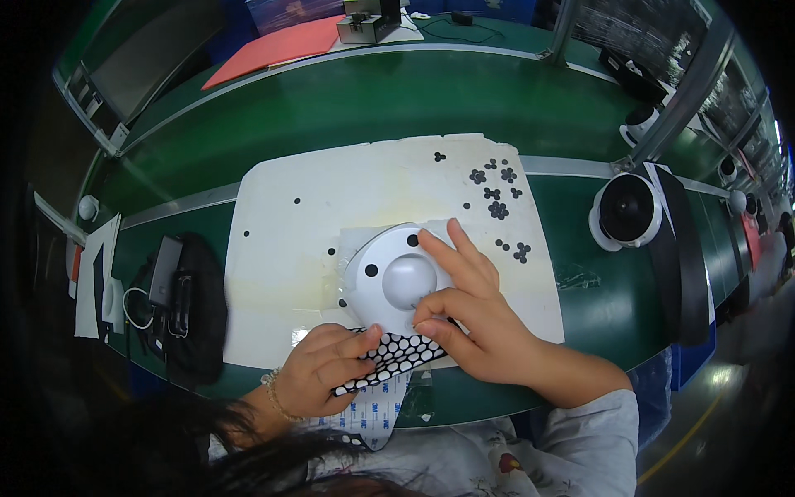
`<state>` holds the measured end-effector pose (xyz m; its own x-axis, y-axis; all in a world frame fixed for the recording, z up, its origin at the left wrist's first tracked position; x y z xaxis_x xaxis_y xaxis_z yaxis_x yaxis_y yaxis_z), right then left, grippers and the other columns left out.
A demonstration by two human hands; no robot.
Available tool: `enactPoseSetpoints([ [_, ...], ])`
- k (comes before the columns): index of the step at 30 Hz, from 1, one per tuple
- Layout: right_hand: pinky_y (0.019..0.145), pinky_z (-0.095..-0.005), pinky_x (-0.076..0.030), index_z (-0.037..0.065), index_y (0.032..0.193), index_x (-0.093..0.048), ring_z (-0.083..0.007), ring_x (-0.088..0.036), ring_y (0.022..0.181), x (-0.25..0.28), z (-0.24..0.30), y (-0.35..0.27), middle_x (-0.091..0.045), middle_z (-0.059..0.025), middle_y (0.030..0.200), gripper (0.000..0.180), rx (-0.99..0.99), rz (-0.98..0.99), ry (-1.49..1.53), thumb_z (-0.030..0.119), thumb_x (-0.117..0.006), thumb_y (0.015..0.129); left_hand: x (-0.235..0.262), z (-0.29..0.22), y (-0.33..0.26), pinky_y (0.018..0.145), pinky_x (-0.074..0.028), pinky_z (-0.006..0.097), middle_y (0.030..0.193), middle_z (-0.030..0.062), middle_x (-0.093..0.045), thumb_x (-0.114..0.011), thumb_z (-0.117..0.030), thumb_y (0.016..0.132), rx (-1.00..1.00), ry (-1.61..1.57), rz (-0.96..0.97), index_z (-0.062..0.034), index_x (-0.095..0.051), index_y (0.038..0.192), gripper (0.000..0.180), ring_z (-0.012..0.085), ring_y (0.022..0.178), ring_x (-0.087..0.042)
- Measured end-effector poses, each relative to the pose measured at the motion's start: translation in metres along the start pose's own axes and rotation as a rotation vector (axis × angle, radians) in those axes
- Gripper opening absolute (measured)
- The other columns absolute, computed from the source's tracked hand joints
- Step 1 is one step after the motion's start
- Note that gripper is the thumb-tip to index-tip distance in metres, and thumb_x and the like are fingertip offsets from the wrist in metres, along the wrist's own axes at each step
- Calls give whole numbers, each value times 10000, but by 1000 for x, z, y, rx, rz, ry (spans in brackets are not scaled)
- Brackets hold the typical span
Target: The person applies small black circular stickers to the bottom of white dome-shaped electronic devices. They peel the stickers from a sheet and place them into specific holes on the device base, then move the finished unit to the side. The person repeats this process for multiple units on a green assembly table.
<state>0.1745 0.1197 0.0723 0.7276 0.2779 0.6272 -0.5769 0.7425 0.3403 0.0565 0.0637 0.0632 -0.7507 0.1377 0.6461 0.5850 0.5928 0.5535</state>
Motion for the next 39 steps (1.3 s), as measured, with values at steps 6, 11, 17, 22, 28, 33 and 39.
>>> enactPoseSetpoints([
  [6, 1019, -477, -107, 110, 814, -590, -408, -74, 1323, -4, -1, 1, -209, -179, 1422, 29, -10, -11, 21, 131, -602, 798, -2, 1, -2, 708, -443, 339, 1227, 140, -504, -633, -2, 626, 13, 4, 15, -12, -560, 821, 209, 229, 817, -572],
  [11, 1019, -475, -114, 114, 813, -602, -401, -88, 1323, -6, -1, 0, -213, -178, 1421, 31, -9, -27, 3, 128, -613, 787, -2, 1, -1, 715, -442, 337, 1230, 137, -503, -632, -8, 621, 2, 11, 11, -13, -562, 828, 219, 230, 830, -569],
  [17, 1029, -445, -140, 104, 824, -619, -397, -121, 1317, -4, -4, -3, -245, -179, 1407, 55, -1, -56, 34, 144, -623, 785, -1, 0, 0, 719, -445, 339, 1230, 135, -504, -634, -9, 620, 10, 23, 20, -11, -563, 829, 220, 231, 833, -568],
  [22, 1030, -446, -155, 91, 825, -617, -398, -127, 1315, -4, -6, -2, -262, -183, 1396, 70, -23, -75, 92, 152, -620, 793, 0, 0, 0, 722, -446, 340, 1228, 137, -505, -635, -1, 607, 13, 9, 10, -7, -565, 832, 236, 234, 839, -567],
  [28, 1030, -448, -152, 91, 829, -619, -395, -123, 1316, -4, -5, -2, -258, -185, 1398, 68, -26, -82, 73, 151, -616, 797, 0, 0, 0, 723, -445, 345, 1234, 143, -499, -636, 3, 599, 11, 16, 17, -9, -562, 827, 240, 239, 840, -569],
  [33, 1033, -445, -137, 96, 833, -623, -391, -113, 1319, -5, -8, -3, -255, -185, 1400, 72, -35, -87, 105, 159, -613, 801, -1, 0, -1, 724, -444, 349, 1238, 146, -494, -636, 1, 585, 14, 14, 20, -10, -559, 830, 257, 245, 836, -566],
  [39, 1035, -441, -124, 97, 831, -624, -391, -114, 1319, -5, -8, -3, -254, -186, 1400, 75, -35, -89, 110, 165, -607, 805, -2, 2, -3, 725, -442, 352, 1240, 146, -493, -637, 0, 579, 20, 17, 22, -13, -557, 836, 270, 247, 840, -565],
])
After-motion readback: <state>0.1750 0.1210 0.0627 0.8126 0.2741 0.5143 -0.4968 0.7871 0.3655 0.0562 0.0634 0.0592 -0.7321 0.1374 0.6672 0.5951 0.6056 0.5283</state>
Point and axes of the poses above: each hand's wrist, its own y-axis towards the middle knuckle, its own x-axis out of the back of the hand, z = x × y, the point moved 10 cm from there along y, towards the middle knuckle
